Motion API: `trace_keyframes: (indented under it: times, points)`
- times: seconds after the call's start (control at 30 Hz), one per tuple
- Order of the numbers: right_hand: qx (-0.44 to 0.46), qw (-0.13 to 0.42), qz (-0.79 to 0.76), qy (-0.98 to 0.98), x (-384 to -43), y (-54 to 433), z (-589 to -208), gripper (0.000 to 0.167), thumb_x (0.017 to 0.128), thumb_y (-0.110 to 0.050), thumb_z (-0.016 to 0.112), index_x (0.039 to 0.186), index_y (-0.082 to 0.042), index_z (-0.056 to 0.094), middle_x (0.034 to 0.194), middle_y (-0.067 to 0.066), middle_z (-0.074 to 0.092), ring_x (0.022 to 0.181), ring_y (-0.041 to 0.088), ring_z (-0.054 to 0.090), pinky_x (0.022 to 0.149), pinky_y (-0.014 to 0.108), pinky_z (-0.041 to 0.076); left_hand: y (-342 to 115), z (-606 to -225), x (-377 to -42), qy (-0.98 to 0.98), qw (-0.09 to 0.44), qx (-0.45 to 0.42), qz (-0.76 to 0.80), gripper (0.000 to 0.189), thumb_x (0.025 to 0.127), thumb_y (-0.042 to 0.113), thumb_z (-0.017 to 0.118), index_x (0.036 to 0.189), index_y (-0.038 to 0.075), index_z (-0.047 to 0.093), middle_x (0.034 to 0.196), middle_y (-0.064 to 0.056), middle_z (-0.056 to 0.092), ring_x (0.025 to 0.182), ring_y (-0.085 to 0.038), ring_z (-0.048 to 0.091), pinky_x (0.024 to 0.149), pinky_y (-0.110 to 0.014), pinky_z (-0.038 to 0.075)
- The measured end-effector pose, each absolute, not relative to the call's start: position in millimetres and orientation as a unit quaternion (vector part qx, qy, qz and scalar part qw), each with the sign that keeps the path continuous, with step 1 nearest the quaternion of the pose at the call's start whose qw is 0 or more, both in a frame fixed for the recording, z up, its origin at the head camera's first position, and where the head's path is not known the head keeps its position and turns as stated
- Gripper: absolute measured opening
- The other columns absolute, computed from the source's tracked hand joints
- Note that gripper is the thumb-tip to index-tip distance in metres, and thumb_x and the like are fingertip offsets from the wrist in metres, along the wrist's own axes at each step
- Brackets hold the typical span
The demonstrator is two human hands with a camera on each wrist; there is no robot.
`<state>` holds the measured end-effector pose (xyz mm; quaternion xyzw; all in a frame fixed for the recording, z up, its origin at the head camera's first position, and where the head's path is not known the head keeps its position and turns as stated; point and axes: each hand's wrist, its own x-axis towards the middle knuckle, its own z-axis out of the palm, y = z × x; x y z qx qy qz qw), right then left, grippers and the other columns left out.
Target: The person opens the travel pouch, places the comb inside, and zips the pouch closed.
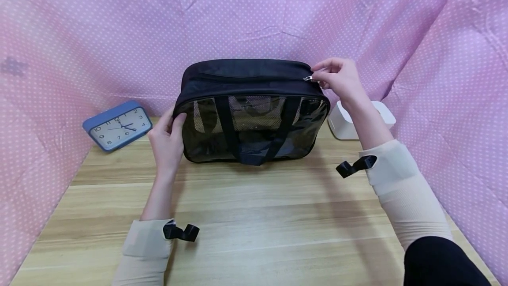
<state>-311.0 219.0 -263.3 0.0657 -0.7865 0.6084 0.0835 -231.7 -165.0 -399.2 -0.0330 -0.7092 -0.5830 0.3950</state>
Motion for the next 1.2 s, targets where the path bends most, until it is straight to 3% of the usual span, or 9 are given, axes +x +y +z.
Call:
trace_keyframes:
  times: [0.47,0.97,1.2]
  points:
    - [0.018,0.064,0.671,-0.738,-307.7,247.8,-288.2,0.021,0.092,0.001,0.07,0.085,-0.016,0.08,0.067,-0.005,0.071,0.059,0.006,0.057,0.054,0.014,0.047,-166.1,-398.9,-231.7,-0.701,0.39,-0.043,-0.595,0.026,0.099,0.012,0.068,0.122,0.001,0.075,0.118,-0.022,0.075,0.1,0.003,0.071,0.084,-0.012,0.055]
    - [-0.025,0.026,0.746,-0.665,-308.6,269.0,-326.5,0.021,0.094,0.003,0.068,0.086,-0.012,0.08,0.077,-0.005,0.073,0.063,0.005,0.06,0.058,0.016,0.051,-166.2,-398.4,-231.8,-0.705,0.386,-0.038,-0.593,0.026,0.1,0.013,0.068,0.122,0.002,0.075,0.117,-0.02,0.076,0.095,0.008,0.068,0.082,-0.011,0.054]
    - [-0.046,-0.014,0.777,-0.627,-308.5,275.5,-346.8,0.028,0.095,0.007,0.064,0.081,-0.013,0.078,0.071,-0.004,0.072,0.061,0.007,0.059,0.058,0.018,0.05,-166.4,-399.6,-232.2,-0.708,0.387,-0.039,-0.59,0.027,0.1,0.014,0.067,0.124,0.003,0.075,0.117,-0.02,0.076,0.094,0.008,0.068,0.082,-0.011,0.054]
